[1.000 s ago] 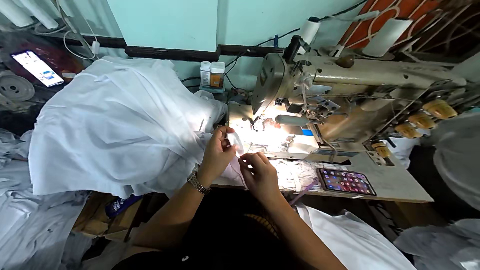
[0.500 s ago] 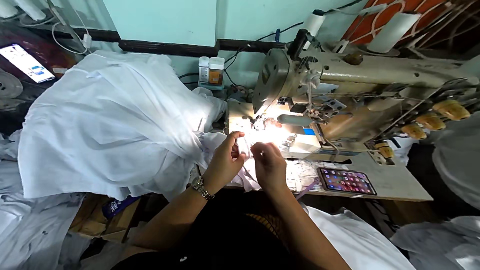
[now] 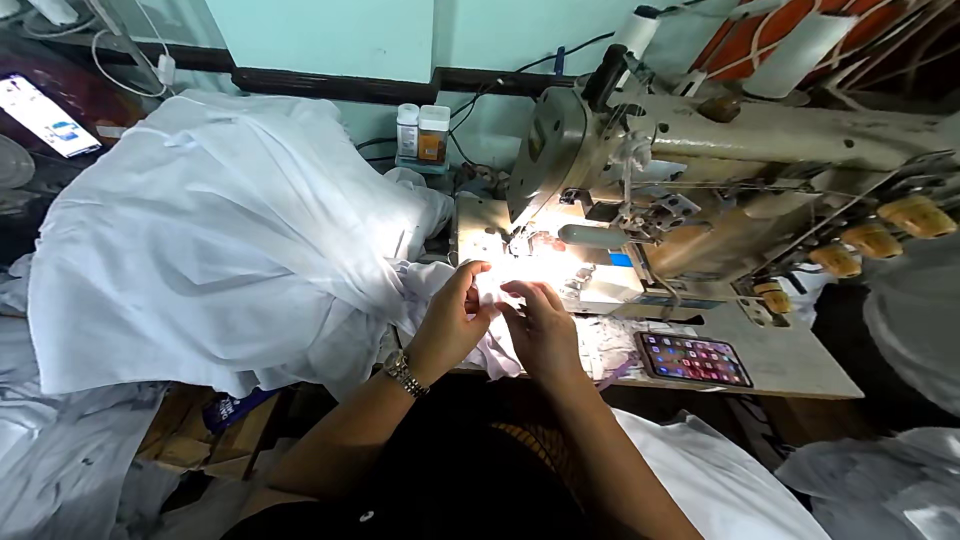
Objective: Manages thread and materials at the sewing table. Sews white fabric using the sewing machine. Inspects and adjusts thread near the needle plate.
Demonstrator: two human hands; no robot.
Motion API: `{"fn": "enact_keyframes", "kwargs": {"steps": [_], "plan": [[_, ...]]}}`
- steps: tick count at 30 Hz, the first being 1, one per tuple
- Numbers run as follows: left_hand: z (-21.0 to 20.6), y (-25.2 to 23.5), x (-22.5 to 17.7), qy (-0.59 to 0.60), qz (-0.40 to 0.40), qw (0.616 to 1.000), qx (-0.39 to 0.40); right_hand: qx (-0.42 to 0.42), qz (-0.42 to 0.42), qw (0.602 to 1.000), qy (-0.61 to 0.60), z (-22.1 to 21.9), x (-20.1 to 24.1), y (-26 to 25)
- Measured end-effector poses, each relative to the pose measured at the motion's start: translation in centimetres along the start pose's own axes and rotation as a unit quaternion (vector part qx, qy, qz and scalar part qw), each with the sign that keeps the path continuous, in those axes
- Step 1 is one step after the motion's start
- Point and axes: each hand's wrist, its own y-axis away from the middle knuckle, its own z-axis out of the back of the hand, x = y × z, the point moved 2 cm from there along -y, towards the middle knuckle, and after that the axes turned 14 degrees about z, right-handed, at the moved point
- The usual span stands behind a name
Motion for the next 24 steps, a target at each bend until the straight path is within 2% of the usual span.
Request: {"fn": "enact_keyframes", "kwargs": {"steps": [4,9,16,18,21,24], "plan": [[-0.1,-0.1,0.2,-0.016,0.004,1.0,-0.004,-0.008,0.014,0.999,0.033,-0.3,-0.1,0.1],[-0.4,-0.2,0.4,-0.05,-0.001,0.999,-0.008,-0.077,0.016,0.997,0.006,1.4,1.1,-0.4],[-0.9,-0.1,0.9,-0.103,-0.016,0.994,0.015,-0.11,-0.026,0.97,-0.215,2.4,1.7,-1.3],[-1.1,0.1,1.2,-0.121,-0.038,0.992,0.021,-0.116,-0.013,0.96,-0.255,3.4,2.6,-2.0],[-1.5,0.4,1.3,-0.137,-0.044,0.989,0.028,-0.101,0.03,0.966,-0.235,4.5,3.6,-3.1],[-1.4,0.5,1.2,-0.107,-0.028,0.993,0.032,-0.072,0.011,0.984,-0.164,4.2,3.0,-3.5]]}}
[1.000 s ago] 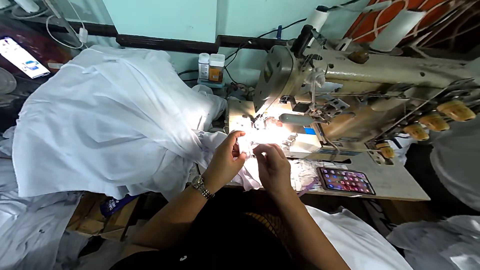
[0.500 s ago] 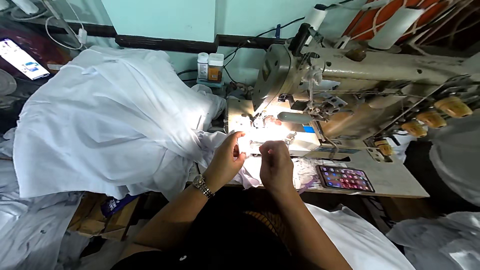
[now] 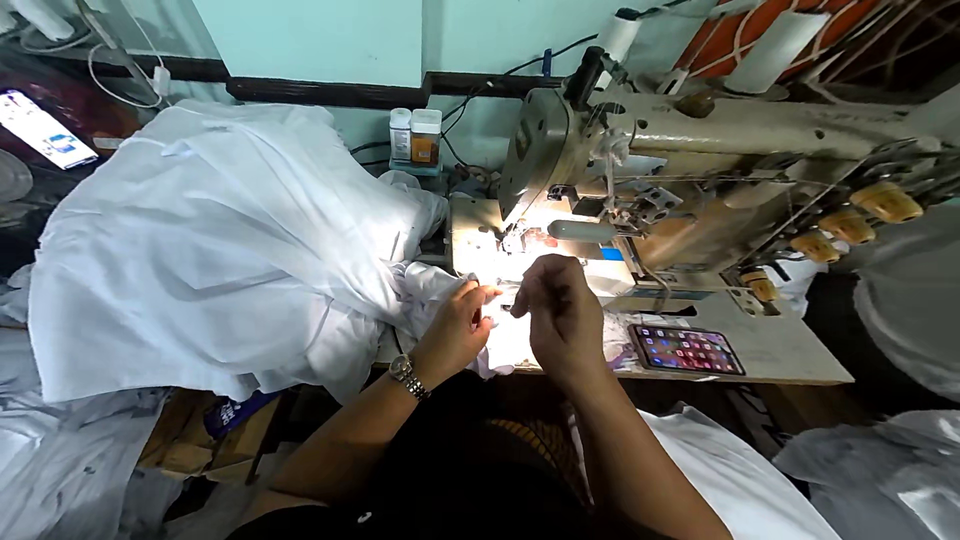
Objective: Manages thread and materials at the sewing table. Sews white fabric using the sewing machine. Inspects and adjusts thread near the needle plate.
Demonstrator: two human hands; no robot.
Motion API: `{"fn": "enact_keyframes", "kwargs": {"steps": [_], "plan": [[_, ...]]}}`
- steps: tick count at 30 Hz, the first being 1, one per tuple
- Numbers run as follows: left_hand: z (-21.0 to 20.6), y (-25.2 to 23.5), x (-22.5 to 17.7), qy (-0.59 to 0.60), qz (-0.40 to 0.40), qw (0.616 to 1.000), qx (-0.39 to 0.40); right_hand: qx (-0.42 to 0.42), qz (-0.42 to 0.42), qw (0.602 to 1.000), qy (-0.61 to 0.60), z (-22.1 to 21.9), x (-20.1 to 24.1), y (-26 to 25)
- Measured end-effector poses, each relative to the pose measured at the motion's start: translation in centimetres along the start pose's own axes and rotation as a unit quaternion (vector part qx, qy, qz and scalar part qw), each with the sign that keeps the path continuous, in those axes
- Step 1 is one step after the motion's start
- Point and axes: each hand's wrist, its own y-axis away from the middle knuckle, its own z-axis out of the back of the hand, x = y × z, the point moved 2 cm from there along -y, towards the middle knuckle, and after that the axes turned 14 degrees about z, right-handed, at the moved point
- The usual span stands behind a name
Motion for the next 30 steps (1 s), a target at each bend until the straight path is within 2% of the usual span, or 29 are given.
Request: {"fn": "enact_keyframes", "kwargs": {"steps": [4,6,8,16,30], "plan": [[0.7,-0.2,-0.1,0.069,0.03,0.997,0.001,0.104,-0.096,0.977,0.157,0.5,-1.9,1.6],[0.9,-0.3,0.1,0.101,0.043,0.994,0.011,0.164,-0.14,0.958,0.189,0.6,-2.6,2.8],[0.9,-0.4,0.2,0.118,0.046,0.992,0.016,0.197,-0.15,0.951,0.182,0.7,-3.1,4.1],[1.0,-0.8,0.4,0.138,0.051,0.989,0.026,0.175,-0.063,0.974,0.129,0.1,-4.0,5.7],[1.0,-0.9,0.6,0.147,0.048,0.987,0.032,0.171,-0.043,0.973,0.146,-0.6,-4.6,5.8]]}}
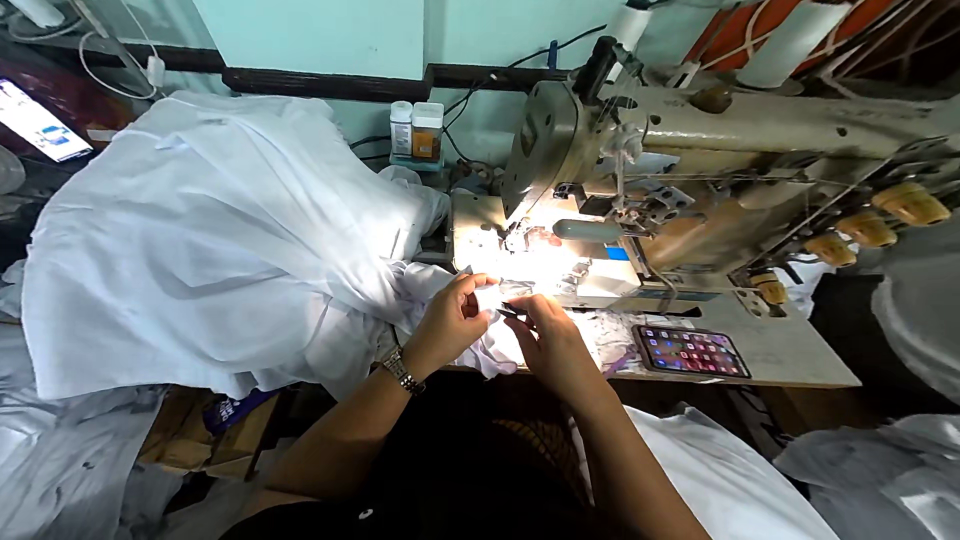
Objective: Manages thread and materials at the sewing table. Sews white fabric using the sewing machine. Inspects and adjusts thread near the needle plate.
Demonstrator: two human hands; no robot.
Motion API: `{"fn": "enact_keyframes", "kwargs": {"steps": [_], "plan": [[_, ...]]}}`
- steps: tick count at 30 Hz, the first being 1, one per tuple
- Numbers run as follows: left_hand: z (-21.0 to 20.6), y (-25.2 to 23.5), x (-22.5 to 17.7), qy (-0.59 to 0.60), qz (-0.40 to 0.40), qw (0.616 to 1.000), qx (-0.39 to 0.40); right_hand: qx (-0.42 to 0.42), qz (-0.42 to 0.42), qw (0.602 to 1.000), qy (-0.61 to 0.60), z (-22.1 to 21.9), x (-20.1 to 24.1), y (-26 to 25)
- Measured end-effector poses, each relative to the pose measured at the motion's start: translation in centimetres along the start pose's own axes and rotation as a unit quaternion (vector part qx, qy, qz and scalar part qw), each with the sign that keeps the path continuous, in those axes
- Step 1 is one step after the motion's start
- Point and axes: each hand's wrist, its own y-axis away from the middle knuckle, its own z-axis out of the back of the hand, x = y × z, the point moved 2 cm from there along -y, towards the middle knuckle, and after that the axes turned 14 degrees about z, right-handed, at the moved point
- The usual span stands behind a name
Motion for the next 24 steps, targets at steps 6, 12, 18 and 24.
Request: {"fn": "enact_keyframes", "kwargs": {"steps": [6,12,18,24], "plan": [[0.07,-0.04,0.09,0.0,0.0,1.0,0.001,-0.011,0.013,1.0,-0.002,-0.18,-0.09,-0.13],[0.22,-0.08,0.0,0.006,0.004,1.0,0.003,-0.014,0.024,1.0,-0.008,-0.11,-0.32,-0.33],[0.22,-0.11,0.01,-0.001,0.004,1.0,0.004,-0.014,0.018,1.0,-0.011,-0.11,-0.38,-0.29],[0.28,-0.13,-0.13,-0.012,0.003,1.0,-0.002,-0.015,0.023,1.0,-0.006,-0.13,-0.35,-0.45]]}}
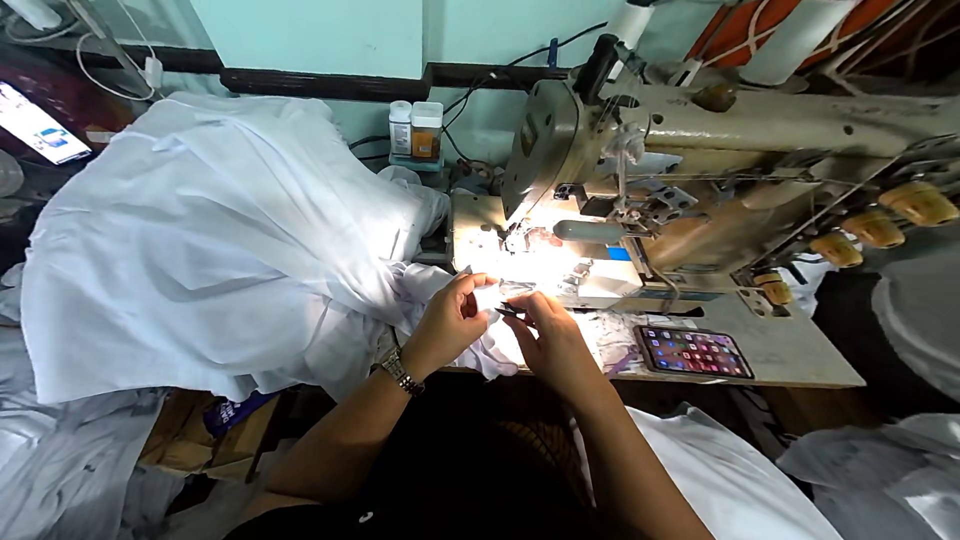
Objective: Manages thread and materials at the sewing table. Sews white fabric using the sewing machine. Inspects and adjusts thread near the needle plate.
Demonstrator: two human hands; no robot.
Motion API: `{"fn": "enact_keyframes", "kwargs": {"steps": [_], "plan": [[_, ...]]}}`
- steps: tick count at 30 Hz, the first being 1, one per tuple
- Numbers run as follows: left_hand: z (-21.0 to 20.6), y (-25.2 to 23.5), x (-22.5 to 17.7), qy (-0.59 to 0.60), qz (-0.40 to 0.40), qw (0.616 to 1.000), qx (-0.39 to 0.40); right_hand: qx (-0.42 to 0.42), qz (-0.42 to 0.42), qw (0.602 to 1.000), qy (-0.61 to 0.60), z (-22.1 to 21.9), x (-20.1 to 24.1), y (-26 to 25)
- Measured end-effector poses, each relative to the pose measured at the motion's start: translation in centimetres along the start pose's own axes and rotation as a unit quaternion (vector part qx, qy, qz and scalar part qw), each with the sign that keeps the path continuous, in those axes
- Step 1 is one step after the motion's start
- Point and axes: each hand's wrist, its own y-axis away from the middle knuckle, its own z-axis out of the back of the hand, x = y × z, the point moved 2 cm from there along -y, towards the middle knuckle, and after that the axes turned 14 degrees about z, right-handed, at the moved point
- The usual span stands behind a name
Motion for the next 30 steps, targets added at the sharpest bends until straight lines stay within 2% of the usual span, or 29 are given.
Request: {"fn": "enact_keyframes", "kwargs": {"steps": [8,13,20,23,26,30], "plan": [[0.0,-0.1,0.0,0.004,0.0,1.0,0.003,0.019,0.023,1.0,0.006,0.2,-0.3,-0.5],[0.0,-0.2,0.1,0.014,-0.001,1.0,0.01,0.004,0.052,0.998,-0.037,-0.3,-0.7,-0.6],[0.2,-0.3,0.1,0.038,0.008,0.999,0.018,-0.107,0.093,0.985,-0.102,0.2,-0.1,-0.5],[0.1,-0.4,0.2,0.029,0.016,0.999,0.014,-0.138,0.053,0.982,-0.12,0.8,-0.4,-0.3],[-0.1,-0.4,0.2,0.014,0.017,1.0,0.01,-0.103,0.008,0.987,-0.124,0.8,-0.8,-0.4],[-0.3,-0.2,-0.2,-0.007,0.004,1.0,0.009,-0.043,0.022,0.996,-0.08,0.1,-0.3,-0.9]]}}
